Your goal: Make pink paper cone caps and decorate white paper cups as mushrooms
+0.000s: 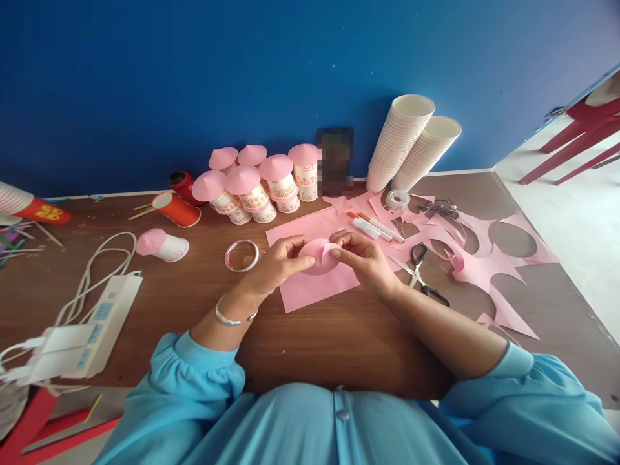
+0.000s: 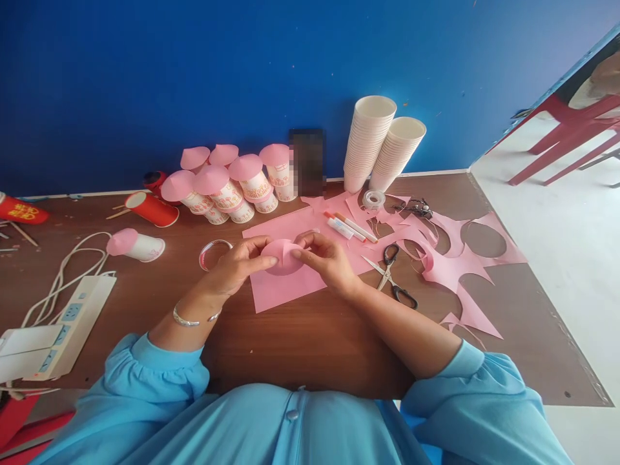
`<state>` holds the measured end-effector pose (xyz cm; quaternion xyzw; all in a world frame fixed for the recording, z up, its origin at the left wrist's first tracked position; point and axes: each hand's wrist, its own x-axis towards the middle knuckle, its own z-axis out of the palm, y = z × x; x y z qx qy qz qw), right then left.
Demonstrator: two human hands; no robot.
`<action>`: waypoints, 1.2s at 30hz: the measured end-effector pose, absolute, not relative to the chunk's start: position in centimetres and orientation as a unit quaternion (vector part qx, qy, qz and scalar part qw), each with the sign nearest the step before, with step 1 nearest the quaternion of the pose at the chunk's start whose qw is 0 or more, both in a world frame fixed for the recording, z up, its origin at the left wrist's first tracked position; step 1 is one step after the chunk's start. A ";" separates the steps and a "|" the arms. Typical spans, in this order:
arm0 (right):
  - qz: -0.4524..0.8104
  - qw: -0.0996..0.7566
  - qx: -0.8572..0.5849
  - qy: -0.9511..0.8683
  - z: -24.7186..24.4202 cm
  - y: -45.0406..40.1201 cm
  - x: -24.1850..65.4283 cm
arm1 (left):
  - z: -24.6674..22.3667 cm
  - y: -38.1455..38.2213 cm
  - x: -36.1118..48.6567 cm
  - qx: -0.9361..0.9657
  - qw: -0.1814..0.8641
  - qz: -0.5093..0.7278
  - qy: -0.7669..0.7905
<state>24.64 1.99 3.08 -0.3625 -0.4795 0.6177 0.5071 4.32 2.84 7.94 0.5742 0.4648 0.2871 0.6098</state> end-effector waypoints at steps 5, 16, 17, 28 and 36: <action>0.647 0.501 -0.345 -0.460 3.5 2.0 24.4 | 8.2 3.5 4.3 0.597 0.632 0.235 0.434; 0.713 0.479 -0.376 -0.348 4.2 1.7 23.8 | 8.0 4.3 4.4 0.591 0.660 0.186 0.425; 0.714 0.481 -0.376 -0.343 4.2 1.7 23.7 | 8.0 4.3 4.4 0.591 0.661 0.186 0.424; 0.716 0.486 -0.385 -0.320 4.0 1.4 23.4 | 7.1 4.9 4.1 0.590 0.679 0.169 0.401; 0.708 0.497 -0.385 -0.321 4.4 1.3 23.3 | 7.4 5.0 4.1 0.576 0.706 0.181 0.370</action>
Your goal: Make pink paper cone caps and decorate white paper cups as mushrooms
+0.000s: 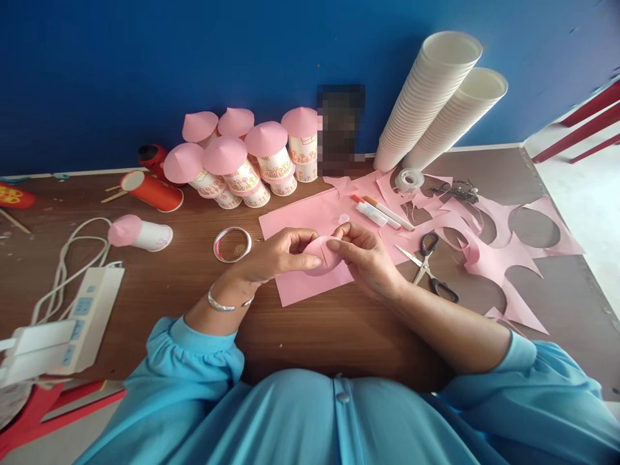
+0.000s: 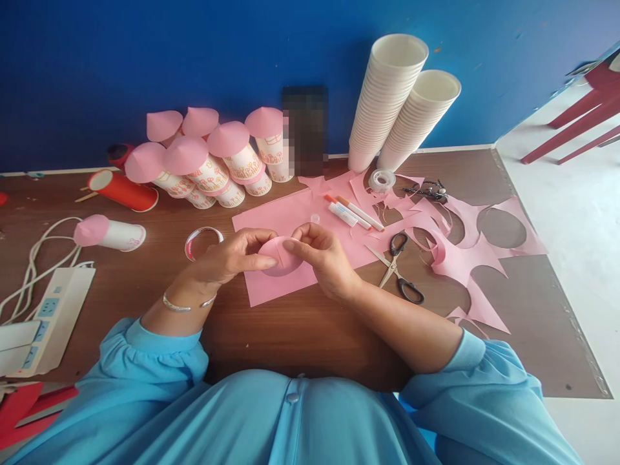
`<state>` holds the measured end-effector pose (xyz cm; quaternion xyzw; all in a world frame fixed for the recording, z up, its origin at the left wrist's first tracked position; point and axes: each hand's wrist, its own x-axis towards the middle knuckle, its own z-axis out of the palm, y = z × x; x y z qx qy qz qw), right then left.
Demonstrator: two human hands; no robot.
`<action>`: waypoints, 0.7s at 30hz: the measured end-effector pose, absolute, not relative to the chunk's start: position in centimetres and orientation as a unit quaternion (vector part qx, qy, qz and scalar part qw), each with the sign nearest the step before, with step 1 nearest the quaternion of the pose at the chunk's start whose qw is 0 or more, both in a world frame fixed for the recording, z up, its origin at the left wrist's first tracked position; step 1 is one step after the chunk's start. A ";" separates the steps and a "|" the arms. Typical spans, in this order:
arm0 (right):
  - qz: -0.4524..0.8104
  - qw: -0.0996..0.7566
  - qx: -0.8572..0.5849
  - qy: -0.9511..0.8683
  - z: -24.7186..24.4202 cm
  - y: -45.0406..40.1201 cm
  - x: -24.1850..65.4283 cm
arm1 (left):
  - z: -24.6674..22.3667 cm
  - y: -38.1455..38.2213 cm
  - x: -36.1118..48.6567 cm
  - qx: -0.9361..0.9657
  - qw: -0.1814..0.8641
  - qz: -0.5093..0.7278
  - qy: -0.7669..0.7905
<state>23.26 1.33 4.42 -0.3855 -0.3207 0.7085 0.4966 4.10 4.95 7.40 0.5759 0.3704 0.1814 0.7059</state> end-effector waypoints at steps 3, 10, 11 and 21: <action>0.703 0.503 -0.392 -0.316 4.4 1.3 23.2 | 7.6 4.8 4.1 0.574 0.707 0.180 0.373; 0.697 0.513 -0.399 -0.304 4.2 1.2 23.3 | 7.9 4.6 4.4 0.613 0.672 0.166 0.381; 0.697 0.514 -0.399 -0.303 4.2 1.2 23.3 | 7.9 4.6 4.4 0.619 0.666 0.165 0.382; 0.702 0.511 -0.394 -0.302 4.2 1.0 23.2 | 7.9 4.7 4.5 0.659 0.626 0.149 0.389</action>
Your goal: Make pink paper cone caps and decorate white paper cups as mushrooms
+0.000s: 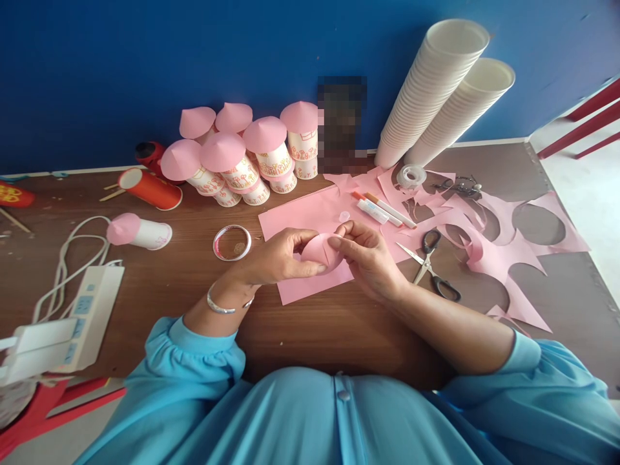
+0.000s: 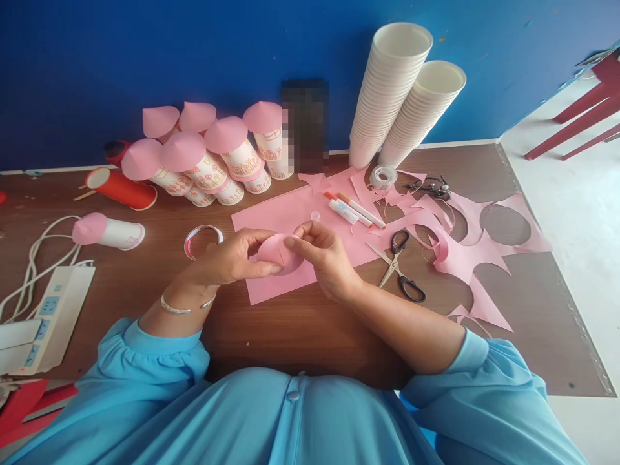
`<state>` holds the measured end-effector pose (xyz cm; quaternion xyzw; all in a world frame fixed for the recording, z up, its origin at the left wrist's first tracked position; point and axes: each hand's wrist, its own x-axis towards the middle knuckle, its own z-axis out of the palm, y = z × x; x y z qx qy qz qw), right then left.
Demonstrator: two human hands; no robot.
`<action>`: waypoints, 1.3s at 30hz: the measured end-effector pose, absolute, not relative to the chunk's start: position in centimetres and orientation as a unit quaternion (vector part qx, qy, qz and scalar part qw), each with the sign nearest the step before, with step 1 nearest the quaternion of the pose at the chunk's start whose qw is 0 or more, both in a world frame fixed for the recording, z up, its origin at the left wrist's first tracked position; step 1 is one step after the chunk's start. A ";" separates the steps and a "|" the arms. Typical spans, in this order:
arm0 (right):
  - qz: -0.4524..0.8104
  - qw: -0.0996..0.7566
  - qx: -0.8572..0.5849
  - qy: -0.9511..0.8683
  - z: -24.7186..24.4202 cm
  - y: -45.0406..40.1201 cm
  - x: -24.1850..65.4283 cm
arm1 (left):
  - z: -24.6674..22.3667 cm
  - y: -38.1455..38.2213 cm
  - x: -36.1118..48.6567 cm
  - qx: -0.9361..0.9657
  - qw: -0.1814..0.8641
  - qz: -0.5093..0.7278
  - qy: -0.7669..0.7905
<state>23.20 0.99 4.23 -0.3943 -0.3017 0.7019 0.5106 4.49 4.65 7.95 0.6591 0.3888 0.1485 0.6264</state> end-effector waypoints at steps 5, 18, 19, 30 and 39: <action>0.698 0.510 -0.396 -0.309 4.3 1.0 23.2 | 8.4 4.6 4.4 0.663 0.622 0.157 0.386; 0.688 0.506 -0.386 -0.348 4.6 0.7 23.0 | 8.4 4.7 4.9 0.655 0.586 0.209 0.429; 0.685 0.505 -0.388 -0.355 4.6 0.7 23.0 | 8.4 4.7 5.0 0.654 0.585 0.212 0.431; 0.744 0.445 -0.366 -0.337 4.1 0.4 23.4 | 9.0 4.5 5.0 0.668 0.533 0.264 0.448; 0.748 0.454 -0.361 -0.323 4.3 0.5 23.2 | 9.4 4.5 4.9 0.671 0.509 0.278 0.462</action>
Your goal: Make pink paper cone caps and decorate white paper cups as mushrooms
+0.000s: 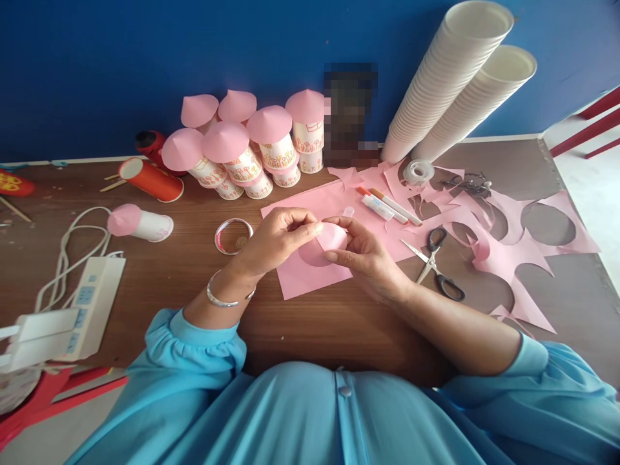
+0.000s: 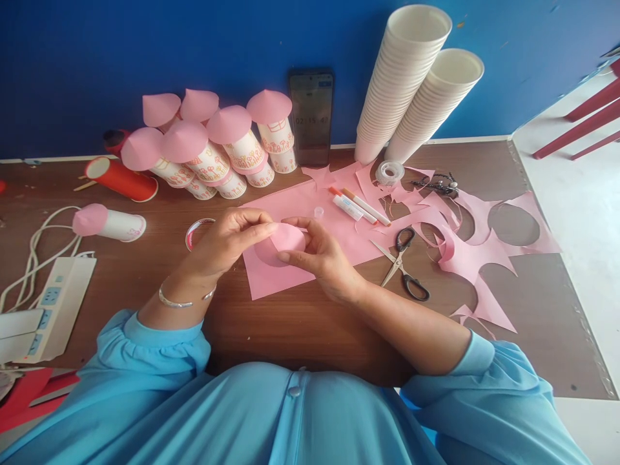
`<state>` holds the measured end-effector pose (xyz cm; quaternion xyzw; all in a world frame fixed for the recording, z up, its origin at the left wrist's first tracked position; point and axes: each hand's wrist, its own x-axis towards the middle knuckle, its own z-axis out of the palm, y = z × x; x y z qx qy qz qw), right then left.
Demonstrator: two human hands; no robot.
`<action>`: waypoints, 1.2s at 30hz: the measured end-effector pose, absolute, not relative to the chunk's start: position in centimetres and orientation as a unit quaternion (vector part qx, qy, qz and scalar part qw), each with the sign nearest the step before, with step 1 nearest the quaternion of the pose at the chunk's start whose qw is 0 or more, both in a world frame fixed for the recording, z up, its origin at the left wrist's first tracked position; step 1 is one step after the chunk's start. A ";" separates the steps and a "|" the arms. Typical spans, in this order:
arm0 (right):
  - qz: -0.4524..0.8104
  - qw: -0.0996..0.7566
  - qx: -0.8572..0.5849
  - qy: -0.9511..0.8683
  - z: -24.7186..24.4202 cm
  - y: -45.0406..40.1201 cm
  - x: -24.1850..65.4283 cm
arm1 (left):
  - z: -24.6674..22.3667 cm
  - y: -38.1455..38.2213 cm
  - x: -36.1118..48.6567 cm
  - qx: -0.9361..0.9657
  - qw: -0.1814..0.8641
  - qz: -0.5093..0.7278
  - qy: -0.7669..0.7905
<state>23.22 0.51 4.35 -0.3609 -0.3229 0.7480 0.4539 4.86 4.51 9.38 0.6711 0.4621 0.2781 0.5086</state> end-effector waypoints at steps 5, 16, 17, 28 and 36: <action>0.753 0.458 -0.355 -0.311 4.3 0.5 23.2 | 9.4 4.6 4.9 0.671 0.504 0.279 0.467; 0.741 0.463 -0.363 -0.323 4.3 0.6 23.3 | 9.3 4.5 4.7 0.680 0.507 0.263 0.460; 0.742 0.462 -0.363 -0.322 4.3 0.6 23.3 | 9.4 4.5 4.8 0.687 0.504 0.260 0.453; 0.733 0.459 -0.356 -0.354 4.4 0.5 23.5 | 9.7 4.3 5.0 0.712 0.476 0.244 0.454; 0.702 0.464 -0.376 -0.387 4.4 0.5 23.6 | 9.3 4.1 4.9 0.684 0.515 0.260 0.447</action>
